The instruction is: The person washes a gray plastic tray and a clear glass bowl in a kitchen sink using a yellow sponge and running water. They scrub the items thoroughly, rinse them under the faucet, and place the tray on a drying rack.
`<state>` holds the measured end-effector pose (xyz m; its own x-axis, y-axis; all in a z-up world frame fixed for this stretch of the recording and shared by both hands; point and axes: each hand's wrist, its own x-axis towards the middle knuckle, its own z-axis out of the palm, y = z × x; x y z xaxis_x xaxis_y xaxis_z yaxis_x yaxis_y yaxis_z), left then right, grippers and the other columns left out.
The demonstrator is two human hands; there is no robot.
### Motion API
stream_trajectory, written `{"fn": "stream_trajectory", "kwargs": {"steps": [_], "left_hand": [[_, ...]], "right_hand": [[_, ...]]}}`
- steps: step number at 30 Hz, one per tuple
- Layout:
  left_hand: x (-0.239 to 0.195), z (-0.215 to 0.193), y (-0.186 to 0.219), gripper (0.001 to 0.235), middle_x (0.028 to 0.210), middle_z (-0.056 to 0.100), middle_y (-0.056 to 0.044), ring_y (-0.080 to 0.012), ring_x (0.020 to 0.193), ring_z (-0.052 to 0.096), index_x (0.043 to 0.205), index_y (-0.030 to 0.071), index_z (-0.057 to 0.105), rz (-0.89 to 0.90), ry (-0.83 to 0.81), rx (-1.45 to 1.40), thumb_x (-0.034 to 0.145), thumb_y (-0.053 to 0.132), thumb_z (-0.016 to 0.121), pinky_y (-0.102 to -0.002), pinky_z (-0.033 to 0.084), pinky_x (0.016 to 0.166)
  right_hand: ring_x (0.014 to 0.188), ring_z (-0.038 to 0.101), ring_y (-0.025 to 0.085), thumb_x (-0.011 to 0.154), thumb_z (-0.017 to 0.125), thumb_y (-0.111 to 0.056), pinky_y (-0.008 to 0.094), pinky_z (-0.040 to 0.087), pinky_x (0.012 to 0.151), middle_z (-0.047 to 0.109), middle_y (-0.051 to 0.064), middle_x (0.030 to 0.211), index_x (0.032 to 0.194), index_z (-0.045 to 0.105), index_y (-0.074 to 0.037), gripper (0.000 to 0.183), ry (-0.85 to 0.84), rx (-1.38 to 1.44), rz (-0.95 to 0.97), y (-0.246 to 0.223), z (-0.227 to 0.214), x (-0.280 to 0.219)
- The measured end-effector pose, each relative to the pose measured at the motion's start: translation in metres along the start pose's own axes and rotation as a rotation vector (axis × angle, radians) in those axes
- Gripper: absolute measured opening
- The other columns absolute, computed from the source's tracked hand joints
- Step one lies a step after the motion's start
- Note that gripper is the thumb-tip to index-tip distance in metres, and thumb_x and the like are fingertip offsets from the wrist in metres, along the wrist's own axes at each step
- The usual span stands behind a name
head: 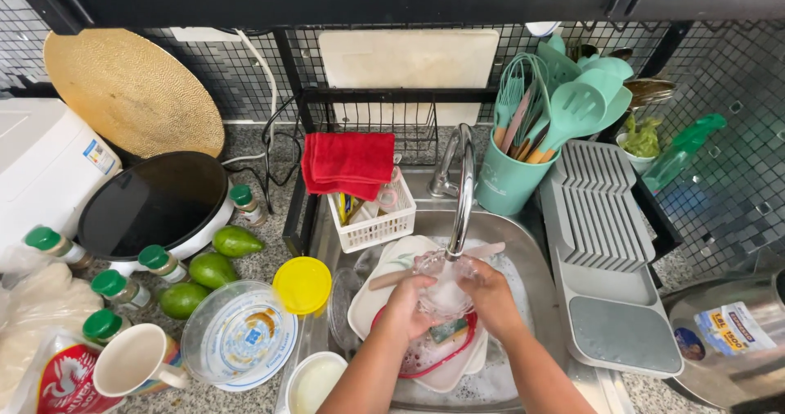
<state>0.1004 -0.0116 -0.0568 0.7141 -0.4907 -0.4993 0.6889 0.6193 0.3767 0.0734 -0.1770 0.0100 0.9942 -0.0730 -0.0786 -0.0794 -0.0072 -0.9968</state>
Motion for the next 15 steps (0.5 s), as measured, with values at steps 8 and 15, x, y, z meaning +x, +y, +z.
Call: {"fn": "stream_trajectory", "kwargs": {"steps": [8,15], "left_hand": [[-0.048,0.048,-0.005,0.045,0.127,0.069,-0.006,-0.0262,0.117,0.066,0.135,0.023,0.061,0.254,0.212,0.172,0.091,0.027,0.056,-0.057,0.050,0.098],[-0.023,0.028,-0.009,0.054,0.127,0.068,-0.005,-0.0248,0.120,0.063,0.133,0.015,0.064,0.312,0.137,0.057,0.084,0.037,0.071,-0.044,0.050,0.100]], "right_hand": [[0.098,0.069,0.039,0.083,0.064,-0.004,0.047,0.054,0.088,0.072,0.019,0.104,0.102,0.072,-0.007,0.021,-0.144,-0.917,-0.448,-0.003,0.027,-0.001],[0.108,0.069,0.038,0.091,0.058,-0.013,0.047,0.054,0.092,0.070,0.021,0.117,0.122,0.063,-0.004,0.033,-0.421,-1.183,-0.105,0.051,0.041,0.039]]}}
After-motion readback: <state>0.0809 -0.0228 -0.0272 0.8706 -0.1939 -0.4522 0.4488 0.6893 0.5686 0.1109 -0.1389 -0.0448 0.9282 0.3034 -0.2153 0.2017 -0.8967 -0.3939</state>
